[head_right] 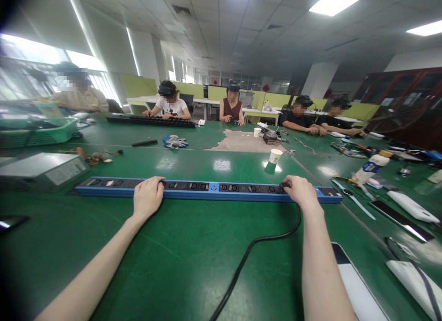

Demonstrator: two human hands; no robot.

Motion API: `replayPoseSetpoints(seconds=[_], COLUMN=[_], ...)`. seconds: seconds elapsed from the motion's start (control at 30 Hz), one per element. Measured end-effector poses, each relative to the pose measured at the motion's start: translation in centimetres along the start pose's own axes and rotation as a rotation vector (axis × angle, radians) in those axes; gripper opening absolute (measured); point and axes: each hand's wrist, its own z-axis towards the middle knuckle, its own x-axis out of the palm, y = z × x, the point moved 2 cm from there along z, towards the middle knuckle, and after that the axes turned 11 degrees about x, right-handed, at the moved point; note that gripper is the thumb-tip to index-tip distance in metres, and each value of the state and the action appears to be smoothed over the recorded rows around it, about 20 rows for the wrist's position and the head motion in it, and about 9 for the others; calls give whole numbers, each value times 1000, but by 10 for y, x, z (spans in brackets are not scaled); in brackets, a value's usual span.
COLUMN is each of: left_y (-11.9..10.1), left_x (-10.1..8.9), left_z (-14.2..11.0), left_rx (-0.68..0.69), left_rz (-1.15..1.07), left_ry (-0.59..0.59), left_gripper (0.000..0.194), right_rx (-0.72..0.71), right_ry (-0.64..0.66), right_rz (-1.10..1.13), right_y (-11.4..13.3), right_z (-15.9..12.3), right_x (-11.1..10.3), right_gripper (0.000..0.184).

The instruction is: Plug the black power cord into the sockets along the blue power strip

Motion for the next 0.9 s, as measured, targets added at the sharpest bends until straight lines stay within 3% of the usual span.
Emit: replayPoseSetpoints(seconds=[0.2,0.33,0.53,0.67,0.9], left_y=[0,0,-1,0,-1], left_x=[0,0,1,1,-1], left_z=[0,0,-1,-1,-1], left_rx=[5,-1,-12,-15,-8], left_rz=[2,-4,-8,-12,-16], left_ry=[-10,-5,-2,-10,-8], left_gripper=[33,34,34,33,34], right_rx=[31,32,-79,-42,-74], right_ry=[23,59,260,421,281], right_rz=[-75,-60,13,46,36], right_y=[14,11,10,16,16], right_z=[-1,2,31,45,40], right_x=[9,7,-7,-10,-8], right_gripper=[31,34,25,25,19])
